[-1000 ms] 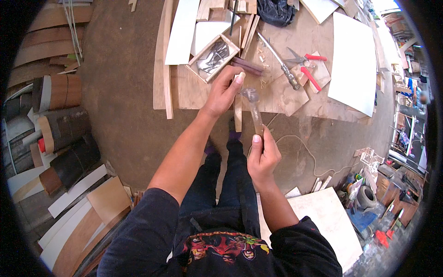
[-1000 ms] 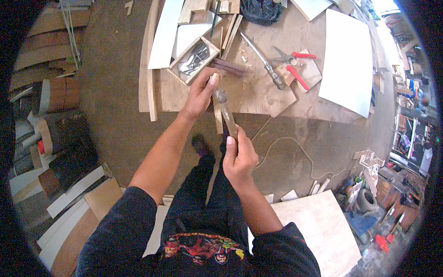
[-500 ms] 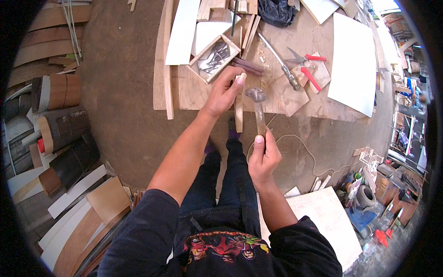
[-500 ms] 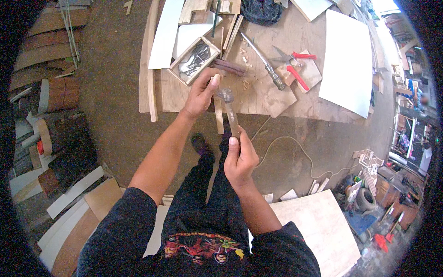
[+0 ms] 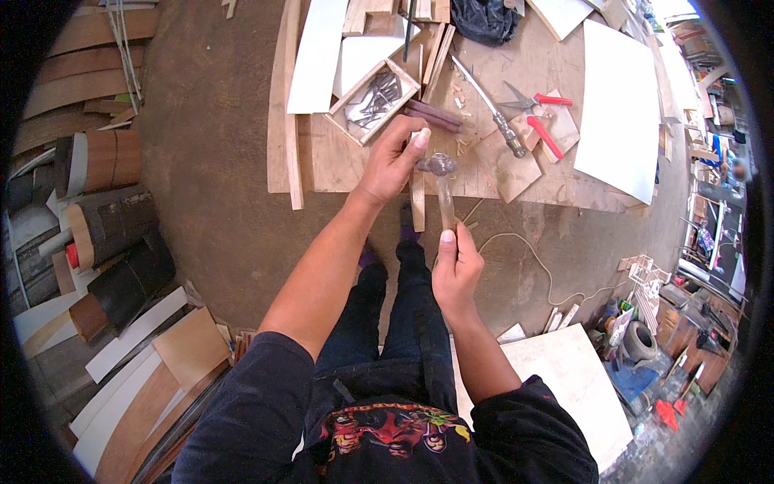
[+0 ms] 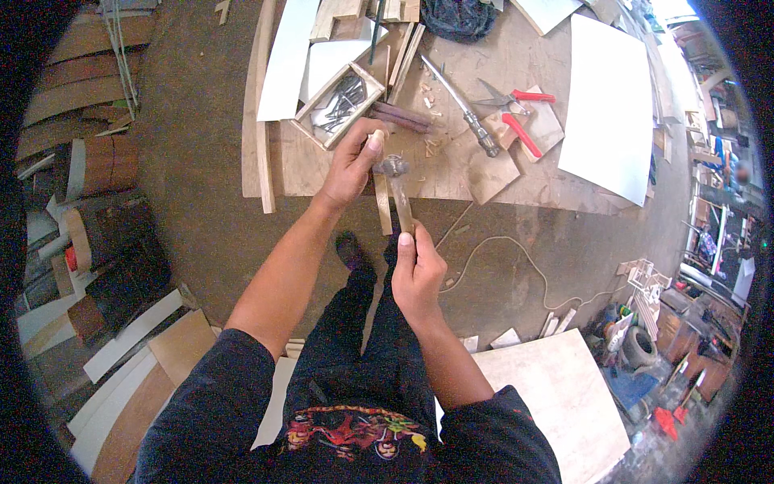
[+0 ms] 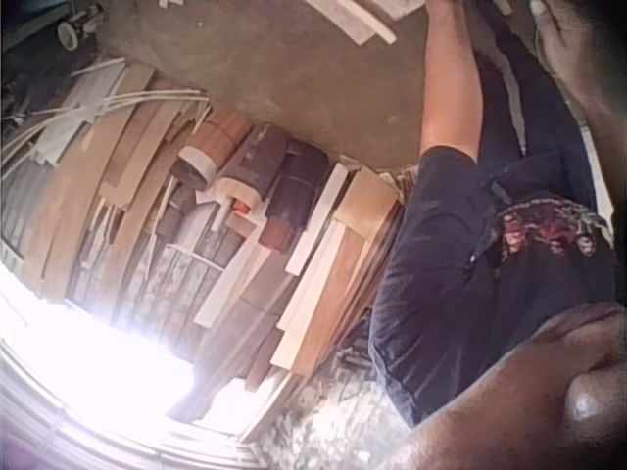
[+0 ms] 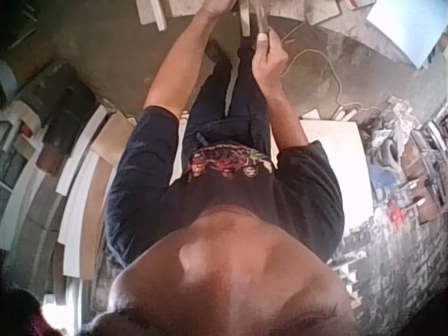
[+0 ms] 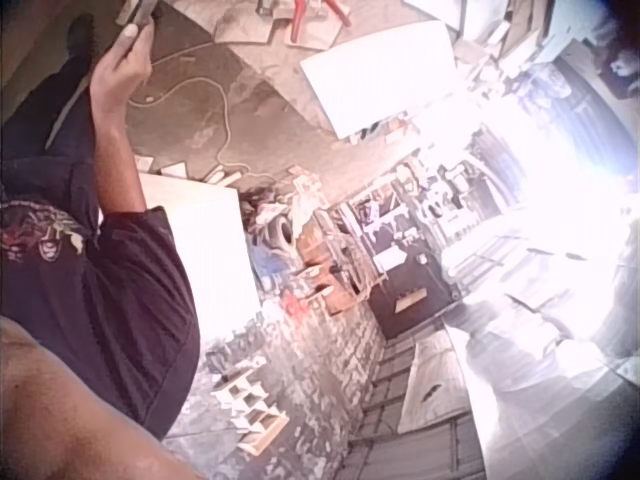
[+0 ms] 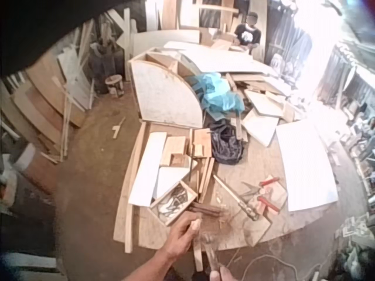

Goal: The person constructs a wooden box by fitting plywood panels together, applying glue to the edges, and using a hammer to drive small nails through the joints.

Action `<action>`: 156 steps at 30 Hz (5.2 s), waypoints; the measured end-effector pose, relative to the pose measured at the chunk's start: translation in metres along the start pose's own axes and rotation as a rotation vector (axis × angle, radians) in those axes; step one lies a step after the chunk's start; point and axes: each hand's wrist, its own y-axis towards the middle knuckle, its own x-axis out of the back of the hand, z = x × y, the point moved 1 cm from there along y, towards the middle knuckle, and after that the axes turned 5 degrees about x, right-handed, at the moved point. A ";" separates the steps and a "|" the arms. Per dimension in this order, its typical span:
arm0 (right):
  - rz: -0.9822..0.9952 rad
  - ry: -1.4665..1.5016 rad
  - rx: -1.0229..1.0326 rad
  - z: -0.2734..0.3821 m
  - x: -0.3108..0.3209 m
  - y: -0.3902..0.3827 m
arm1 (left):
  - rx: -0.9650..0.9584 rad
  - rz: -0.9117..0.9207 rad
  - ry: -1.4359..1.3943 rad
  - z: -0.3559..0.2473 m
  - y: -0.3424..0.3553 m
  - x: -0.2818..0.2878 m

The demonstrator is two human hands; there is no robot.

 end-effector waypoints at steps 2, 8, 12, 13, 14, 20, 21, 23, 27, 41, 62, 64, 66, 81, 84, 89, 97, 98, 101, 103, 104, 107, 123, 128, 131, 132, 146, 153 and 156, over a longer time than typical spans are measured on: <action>0.069 -0.025 -0.070 0.007 0.005 0.001 | -0.010 -0.004 -0.005 0.000 0.000 0.000; 0.093 -0.100 -0.045 0.006 0.007 0.003 | -0.062 -0.017 0.000 0.001 0.001 -0.003; -0.043 -0.089 0.091 0.004 0.009 0.002 | -0.080 -0.010 0.011 -0.001 0.002 -0.002; -0.051 -0.089 0.078 0.003 0.009 0.001 | -0.110 -0.017 0.028 -0.002 0.002 -0.002; -0.061 -0.094 0.064 0.002 0.010 0.001 | -0.089 -0.018 0.017 -0.003 0.002 -0.003; -0.093 -0.056 0.112 0.002 0.009 0.002 | -0.017 0.003 -0.035 -0.008 0.000 -0.003; -0.095 -0.042 0.062 -0.004 0.009 -0.003 | -0.024 -0.001 -0.037 -0.008 0.000 -0.003; -0.088 -0.041 0.062 -0.010 0.006 -0.005 | -0.022 0.002 -0.037 -0.007 0.000 -0.003; -0.038 -0.078 -0.001 -0.006 0.006 -0.004 | -0.042 0.007 -0.030 -0.001 0.001 -0.003; 0.029 -0.176 0.108 -0.005 0.006 0.001 | 0.074 0.069 -0.055 -0.006 -0.002 -0.002; -0.012 -0.219 0.270 -0.029 -0.001 -0.002 | 0.027 0.030 -0.046 -0.007 0.000 -0.002; -0.003 -0.224 0.270 -0.029 -0.001 -0.002 | 0.065 0.024 -0.055 -0.007 -0.002 -0.001; 0.012 -0.213 0.292 -0.026 0.004 -0.003 | -0.001 0.025 -0.016 -0.005 0.002 -0.001; -0.025 -0.206 0.358 -0.045 0.006 -0.006 | 0.055 0.047 -0.014 -0.004 0.001 0.000; 0.043 -0.233 0.311 -0.055 -0.002 -0.002 | 0.040 0.048 -0.041 -0.003 0.001 0.001; -0.045 -0.183 0.395 -0.055 0.004 -0.008 | 0.002 0.041 -0.034 -0.003 0.002 -0.001; -0.002 -0.184 0.350 -0.057 0.004 0.004 | 0.105 0.046 -0.109 -0.006 0.000 -0.004; 0.016 -0.180 0.328 -0.057 0.003 0.007 | 0.124 0.050 -0.105 -0.007 0.000 -0.004; -0.028 0.083 0.049 -0.055 0.006 0.006 | 0.094 0.050 -0.047 -0.008 0.002 -0.003; 0.013 0.126 -0.187 -0.047 0.007 0.006 | -0.040 0.027 0.058 -0.007 0.008 -0.003; 0.006 0.150 -0.246 -0.055 0.004 0.006 | 0.051 0.027 0.085 -0.009 0.011 -0.008; -0.043 0.269 -0.273 -0.061 -0.008 0.019 | 0.250 -0.019 0.187 -0.025 0.019 -0.017; 0.305 0.607 -0.305 -0.005 0.078 0.094 | 0.446 -0.025 0.146 -0.158 -0.009 0.002; 0.456 0.643 -0.304 0.004 0.092 0.103 | 0.409 -0.143 -0.167 -0.161 -0.046 -0.001; 0.530 0.575 -0.228 0.007 0.093 0.109 | 0.376 -0.271 -0.222 -0.155 -0.063 -0.003; 0.566 0.546 -0.208 0.011 0.094 0.110 | 0.354 -0.306 -0.230 -0.153 -0.070 -0.004; 0.812 0.375 -0.136 0.005 0.082 0.102 | 0.381 -0.502 -0.262 -0.129 -0.123 -0.004; 0.733 0.377 -0.204 -0.018 0.064 0.099 | 0.487 -0.563 -0.315 -0.123 -0.135 0.004; 0.549 0.194 -0.308 -0.025 0.048 0.111 | 0.498 -0.581 -0.250 -0.103 -0.137 0.033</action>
